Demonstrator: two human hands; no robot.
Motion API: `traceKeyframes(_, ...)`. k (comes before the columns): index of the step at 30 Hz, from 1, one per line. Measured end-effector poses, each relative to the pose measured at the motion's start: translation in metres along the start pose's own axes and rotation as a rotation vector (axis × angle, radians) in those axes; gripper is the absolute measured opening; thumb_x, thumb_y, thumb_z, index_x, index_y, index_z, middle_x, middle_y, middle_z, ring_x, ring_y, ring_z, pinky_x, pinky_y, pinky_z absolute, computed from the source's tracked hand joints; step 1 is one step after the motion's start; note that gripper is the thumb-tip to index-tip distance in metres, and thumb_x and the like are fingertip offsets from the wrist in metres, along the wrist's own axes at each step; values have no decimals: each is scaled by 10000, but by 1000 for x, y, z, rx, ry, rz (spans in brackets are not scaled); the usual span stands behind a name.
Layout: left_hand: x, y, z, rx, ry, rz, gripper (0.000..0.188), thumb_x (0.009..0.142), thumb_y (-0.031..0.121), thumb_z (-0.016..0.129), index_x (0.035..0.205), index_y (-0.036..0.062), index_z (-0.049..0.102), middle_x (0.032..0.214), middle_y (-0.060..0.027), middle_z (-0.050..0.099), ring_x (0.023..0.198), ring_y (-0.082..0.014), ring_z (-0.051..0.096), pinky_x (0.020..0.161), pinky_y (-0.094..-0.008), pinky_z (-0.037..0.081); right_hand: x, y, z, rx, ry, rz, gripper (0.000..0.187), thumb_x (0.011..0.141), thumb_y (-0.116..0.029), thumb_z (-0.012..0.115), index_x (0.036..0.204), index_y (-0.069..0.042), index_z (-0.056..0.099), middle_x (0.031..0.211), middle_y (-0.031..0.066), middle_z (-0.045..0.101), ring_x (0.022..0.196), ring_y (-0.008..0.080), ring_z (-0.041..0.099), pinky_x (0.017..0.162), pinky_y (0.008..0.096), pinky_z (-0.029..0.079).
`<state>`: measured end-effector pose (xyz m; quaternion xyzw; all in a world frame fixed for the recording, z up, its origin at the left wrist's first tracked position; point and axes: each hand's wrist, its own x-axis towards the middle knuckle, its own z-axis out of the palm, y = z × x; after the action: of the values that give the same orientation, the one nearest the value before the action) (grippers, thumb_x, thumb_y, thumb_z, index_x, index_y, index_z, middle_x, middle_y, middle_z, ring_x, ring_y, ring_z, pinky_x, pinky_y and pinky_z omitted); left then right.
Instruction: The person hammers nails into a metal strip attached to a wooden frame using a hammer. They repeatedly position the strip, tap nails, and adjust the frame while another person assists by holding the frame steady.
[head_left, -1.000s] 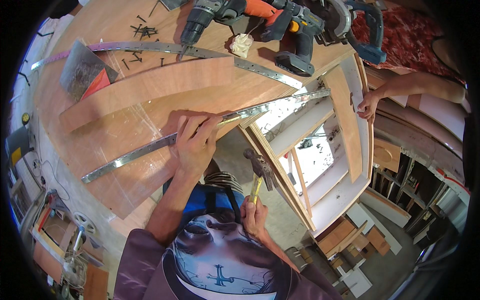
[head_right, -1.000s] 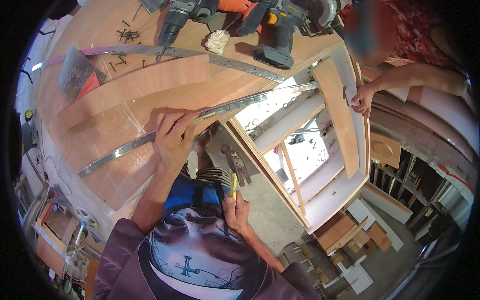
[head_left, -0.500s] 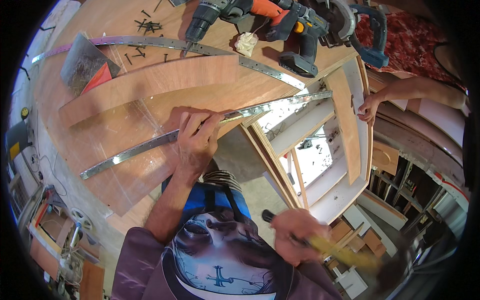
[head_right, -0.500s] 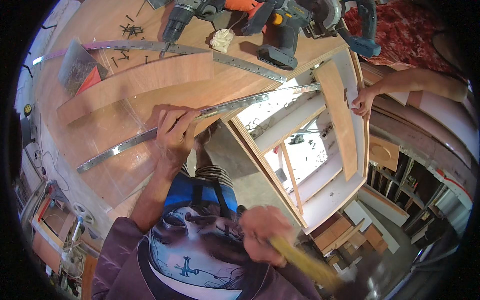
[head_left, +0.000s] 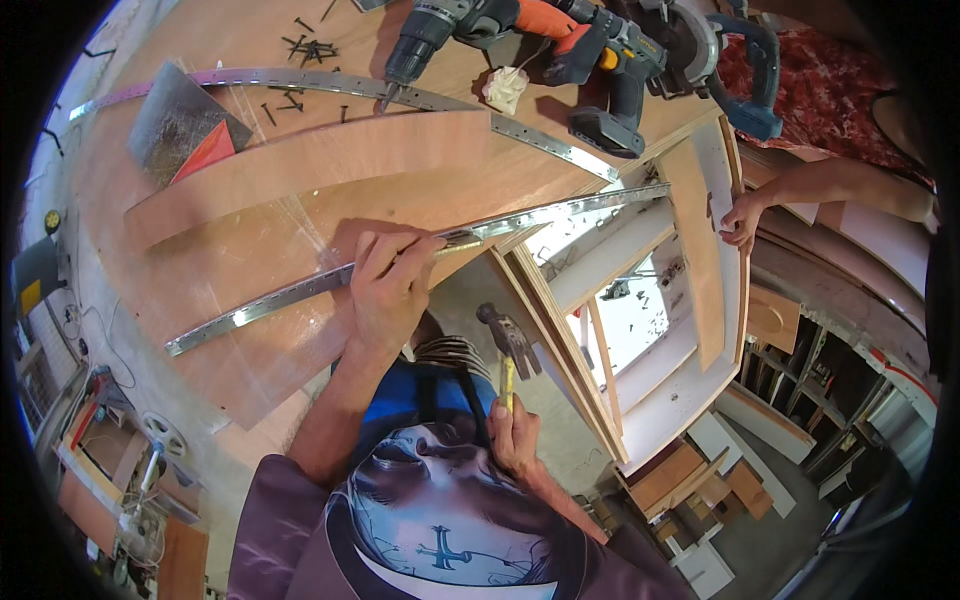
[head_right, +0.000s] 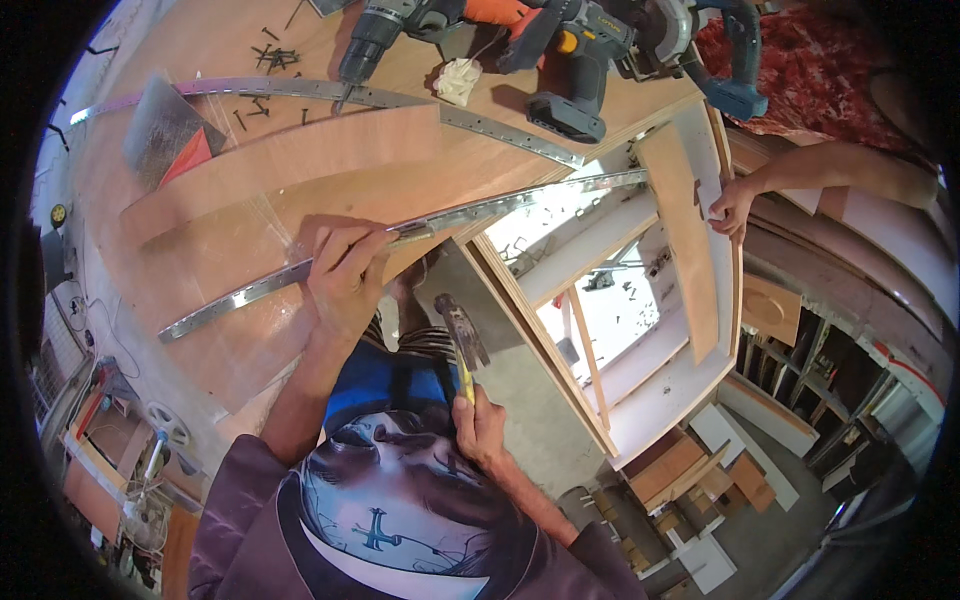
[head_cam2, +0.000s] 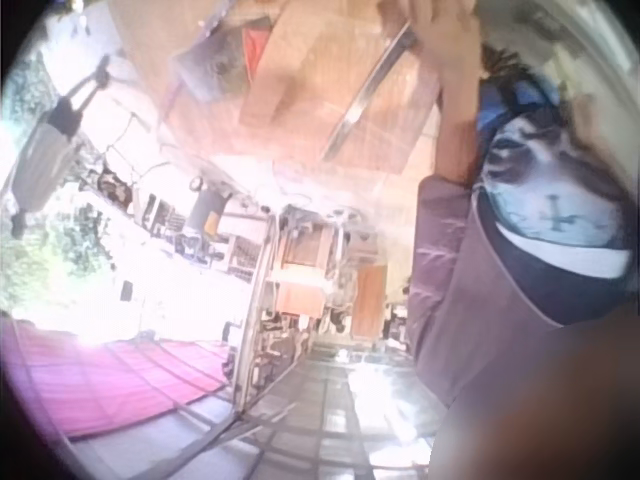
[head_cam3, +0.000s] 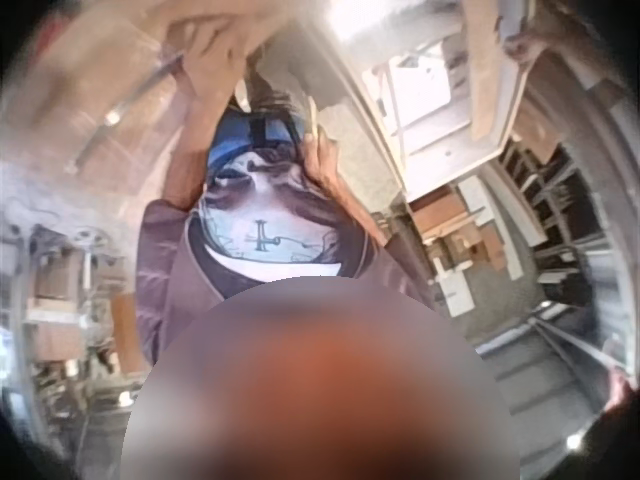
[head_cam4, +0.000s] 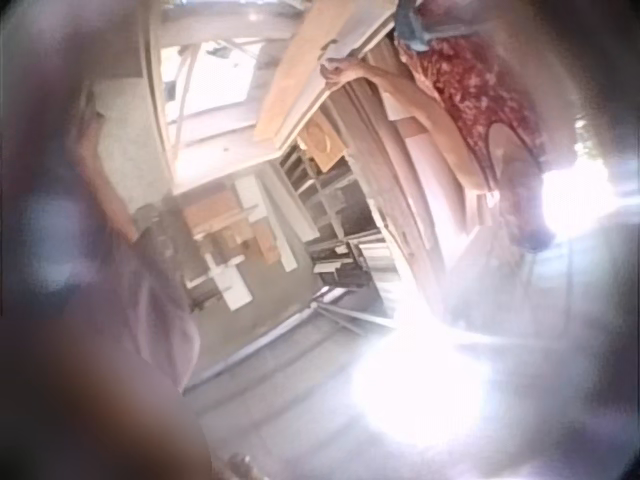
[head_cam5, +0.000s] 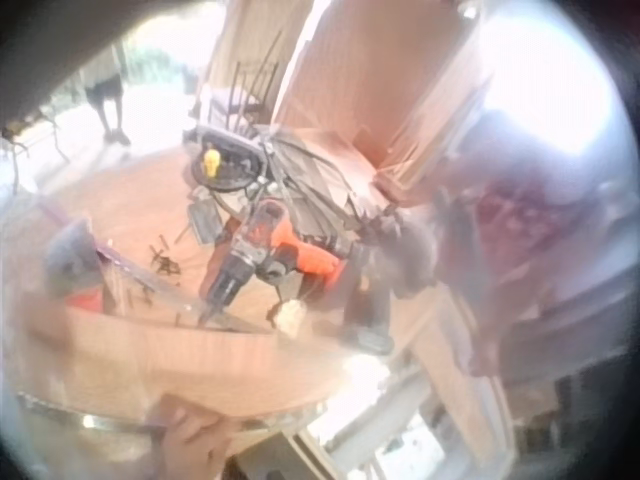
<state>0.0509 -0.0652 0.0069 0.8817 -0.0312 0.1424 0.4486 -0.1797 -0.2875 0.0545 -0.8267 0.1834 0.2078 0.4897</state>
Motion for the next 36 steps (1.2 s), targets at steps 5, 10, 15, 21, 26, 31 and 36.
traceKeyframes(5, -2, -3, -3, 36, 20, -9, 289, 805, -20, 865, 1072, 88, 839, 1029, -74, 753, 949, -298, 679, 825, -392, 567, 17, -3, 2, 27, -65, -37, 409, 1184, -336, 481, 966, -15, 607, 616, 22, 554, 535, 123, 553, 510, 314, 443)
traceKeyframes(10, -1, -3, -3, 42, 30, -16, 302, 804, -27, 858, 1080, 94, 837, 1042, -70, 755, 962, -304, 681, 833, -396, 570, 17, -14, 0, 19, -56, 31, 347, 1157, -308, 529, 994, -10, 603, 613, 45, 574, 532, 160, 586, 524, 345, 473)
traceKeyframes(15, -1, -4, -3, 47, 25, -19, 337, 798, -53, 837, 1099, 99, 831, 1041, -69, 751, 968, -304, 680, 835, -400, 569, 27, -26, -6, 74, -30, -2, 341, 1150, -299, 531, 989, -7, 600, 613, 47, 582, 526, 157, 587, 517, 335, 465)
traceKeyframes(21, 0, -5, 0, 26, 51, -5, 331, 806, -63, 818, 1099, 91, 824, 1040, -81, 748, 969, -308, 679, 821, -398, 562, 39, -121, -54, 195, 2, -192, 367, 1026, -326, 595, 807, -33, 613, 651, 48, 597, 512, 173, 528, 516, 345, 424)
traceKeyframes(26, 1, -6, -2, 38, 12, 8, 303, 806, -58, 819, 1081, 68, 822, 1041, -88, 740, 972, -311, 676, 840, -401, 558, 38, -153, -60, 598, 309, -777, 440, 1014, -386, 695, 744, -84, 522, 692, 85, 649, 602, 227, 670, 571, 413, 527)
traceKeyframes(31, 2, -5, -4, 30, 11, -3, 284, 819, -52, 806, 1078, 63, 825, 1045, -84, 731, 979, -309, 674, 868, -418, 560, 63, -63, -14, -232, -2, -284, 302, 1106, -288, 605, 1023, 2, 618, 664, 125, 662, 556, 353, 674, 543, 444, 547)
traceKeyframes(36, -5, -4, -12, -6, -36, 0, 318, 796, -67, 810, 1081, 72, 832, 1050, -83, 732, 994, -301, 680, 877, -408, 570, 26, -8, -1, -69, 2, -227, 273, 1106, -248, 578, 1018, 8, 613, 653, 147, 614, 559, 360, 678, 545, 456, 517)
